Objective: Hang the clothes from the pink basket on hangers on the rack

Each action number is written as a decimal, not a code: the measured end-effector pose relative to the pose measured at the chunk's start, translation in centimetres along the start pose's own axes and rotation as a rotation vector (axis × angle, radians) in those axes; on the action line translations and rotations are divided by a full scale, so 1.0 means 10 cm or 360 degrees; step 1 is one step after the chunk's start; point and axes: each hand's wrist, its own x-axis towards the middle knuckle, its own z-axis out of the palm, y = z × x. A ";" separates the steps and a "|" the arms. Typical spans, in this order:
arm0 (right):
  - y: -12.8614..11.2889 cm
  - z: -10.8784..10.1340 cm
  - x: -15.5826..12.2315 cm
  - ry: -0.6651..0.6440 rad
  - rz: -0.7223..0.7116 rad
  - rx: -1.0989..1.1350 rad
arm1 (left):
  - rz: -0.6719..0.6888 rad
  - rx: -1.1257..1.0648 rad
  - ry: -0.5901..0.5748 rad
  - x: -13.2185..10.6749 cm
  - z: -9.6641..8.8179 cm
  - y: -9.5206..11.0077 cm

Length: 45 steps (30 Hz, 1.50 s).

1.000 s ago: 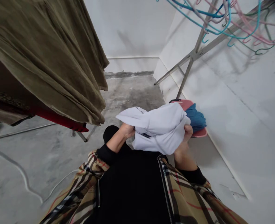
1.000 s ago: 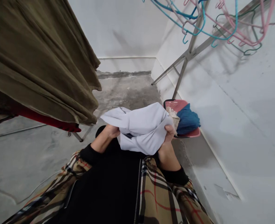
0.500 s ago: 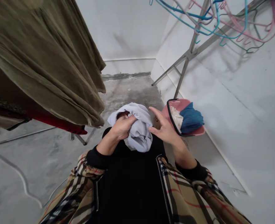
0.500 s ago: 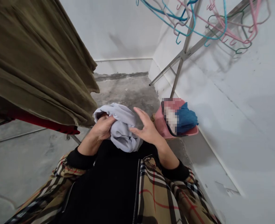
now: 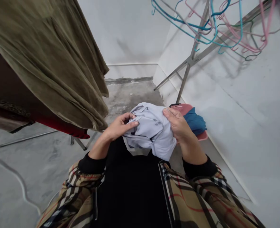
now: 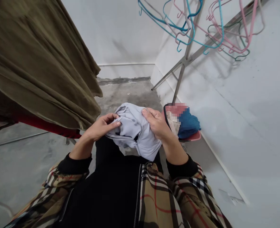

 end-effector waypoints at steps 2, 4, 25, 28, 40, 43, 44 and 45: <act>-0.02 0.02 0.00 0.0065 0.0080 0.0143 | 0.0108 0.0355 0.0182 0.03 -0.05 -0.08; -0.04 0.03 0.00 0.0197 0.0077 0.0190 | 0.0194 0.0601 0.0363 0.05 -0.06 -0.17; -0.32 -0.35 0.11 0.0573 -0.0817 -0.0983 | 0.0108 -0.0582 0.0383 0.06 -0.02 -0.06; -0.36 -0.45 0.14 0.0635 -0.0870 -0.1000 | 0.0275 -0.0409 0.0611 0.10 -0.16 0.16; -0.46 -0.39 0.31 0.0472 -0.0832 -0.0866 | 0.0527 -0.0042 0.0914 0.16 -0.27 0.42; -0.50 -0.41 0.32 0.0158 -0.0737 -0.0959 | 0.0274 -0.0513 0.0768 0.10 -0.21 0.51; -0.50 -0.43 0.32 0.0007 -0.0681 -0.1026 | 0.0202 -0.0616 0.0749 0.07 -0.18 0.55; -0.51 -0.45 0.33 -0.0159 -0.0616 -0.1110 | 0.0149 -0.0680 0.0734 0.04 -0.15 0.60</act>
